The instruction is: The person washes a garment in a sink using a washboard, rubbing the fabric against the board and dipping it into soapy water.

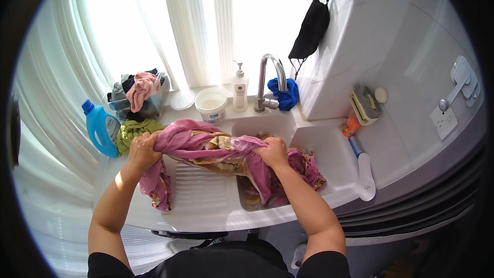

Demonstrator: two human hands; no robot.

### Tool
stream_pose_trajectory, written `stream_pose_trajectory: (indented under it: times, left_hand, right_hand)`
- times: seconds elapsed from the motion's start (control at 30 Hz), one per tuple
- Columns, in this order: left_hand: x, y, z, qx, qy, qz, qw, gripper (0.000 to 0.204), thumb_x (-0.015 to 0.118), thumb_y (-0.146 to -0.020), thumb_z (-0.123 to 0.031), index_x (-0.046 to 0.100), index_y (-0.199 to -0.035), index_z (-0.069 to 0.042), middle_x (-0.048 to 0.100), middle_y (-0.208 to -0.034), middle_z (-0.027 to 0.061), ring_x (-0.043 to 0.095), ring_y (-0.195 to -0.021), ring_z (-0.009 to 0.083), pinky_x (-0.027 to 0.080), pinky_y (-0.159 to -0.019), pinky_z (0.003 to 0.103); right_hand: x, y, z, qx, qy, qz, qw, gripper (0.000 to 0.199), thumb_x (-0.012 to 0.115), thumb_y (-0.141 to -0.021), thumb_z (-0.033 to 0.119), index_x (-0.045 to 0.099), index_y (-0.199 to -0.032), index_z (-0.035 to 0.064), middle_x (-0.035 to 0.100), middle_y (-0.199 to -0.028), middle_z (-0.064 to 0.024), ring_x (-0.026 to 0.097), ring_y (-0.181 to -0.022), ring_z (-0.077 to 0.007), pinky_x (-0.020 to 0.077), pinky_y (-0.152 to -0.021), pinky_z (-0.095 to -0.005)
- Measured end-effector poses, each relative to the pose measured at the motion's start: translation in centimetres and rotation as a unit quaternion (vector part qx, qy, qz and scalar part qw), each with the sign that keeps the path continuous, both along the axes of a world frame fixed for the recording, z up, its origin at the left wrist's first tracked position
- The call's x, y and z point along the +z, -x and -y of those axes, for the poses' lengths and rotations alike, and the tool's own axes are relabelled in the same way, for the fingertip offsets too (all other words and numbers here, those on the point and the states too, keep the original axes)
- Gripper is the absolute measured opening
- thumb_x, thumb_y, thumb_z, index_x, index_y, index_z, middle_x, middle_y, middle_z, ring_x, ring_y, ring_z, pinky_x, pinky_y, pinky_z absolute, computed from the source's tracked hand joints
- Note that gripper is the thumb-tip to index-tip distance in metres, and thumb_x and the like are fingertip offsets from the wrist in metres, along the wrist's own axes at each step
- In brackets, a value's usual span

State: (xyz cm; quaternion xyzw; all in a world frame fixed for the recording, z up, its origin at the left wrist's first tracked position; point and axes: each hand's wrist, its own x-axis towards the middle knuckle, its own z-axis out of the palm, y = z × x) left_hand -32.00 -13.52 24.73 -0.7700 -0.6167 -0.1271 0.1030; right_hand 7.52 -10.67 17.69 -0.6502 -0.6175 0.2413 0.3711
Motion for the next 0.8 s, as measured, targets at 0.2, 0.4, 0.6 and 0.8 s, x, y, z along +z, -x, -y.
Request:
stream_pose_trajectory:
  times: [0.2,0.4,0.6,0.8]
  left_hand:
    - [-1.0,4.6,3.9,0.031,0.034,-0.007,0.999,0.055,0.078,-0.067,-0.024,0.065,-0.12,-0.017,0.065,-0.09,0.0119,0.064,-0.088,0.0318,0.047,-0.08,0.044]
    - [-3.3,0.6,4.8,-0.071,0.001,-0.094,0.993,0.047,0.08,-0.057,-0.021,0.065,-0.1,-0.011,0.061,-0.092,0.0118,0.062,-0.085,0.0285,0.044,-0.077,0.042]
    - [-4.2,3.3,6.2,-0.048,0.033,-0.091,0.994,0.043,0.078,-0.063,-0.019,0.065,-0.104,-0.013,0.062,-0.095,0.0101,0.061,-0.092,0.0285,0.042,-0.081,0.043]
    - [-0.6,8.5,5.9,0.097,0.088,-0.093,0.987,0.058,0.075,-0.068,-0.014,0.061,-0.124,-0.016,0.063,-0.105,0.0135,0.061,-0.1,0.0299,0.043,-0.086,0.046]
  right_hand:
    - [-3.4,1.2,-0.5,0.151,0.156,0.239,0.946,0.1,0.084,-0.061,0.043,0.041,-0.147,0.015,0.03,-0.156,-0.0172,0.033,-0.139,-0.0378,0.0281,-0.113,-0.0541]
    - [-10.0,2.4,-1.0,0.178,0.174,0.347,0.904,0.126,0.082,-0.062,0.046,0.005,-0.158,0.018,0.034,-0.156,-0.0138,0.025,-0.146,-0.0334,0.008,-0.111,-0.0728]
    - [-11.4,3.7,-0.2,0.035,0.072,0.149,0.986,0.026,0.067,-0.076,0.031,0.073,-0.091,0.0108,0.071,-0.091,-0.0155,0.065,-0.099,-0.0342,0.0246,-0.114,-0.0521]
    - [-0.9,10.0,-0.8,0.084,-0.022,0.134,0.987,0.027,0.064,-0.07,0.018,0.071,-0.094,0.006,0.07,-0.089,-0.02,0.065,-0.097,-0.0337,0.034,-0.105,-0.0473]
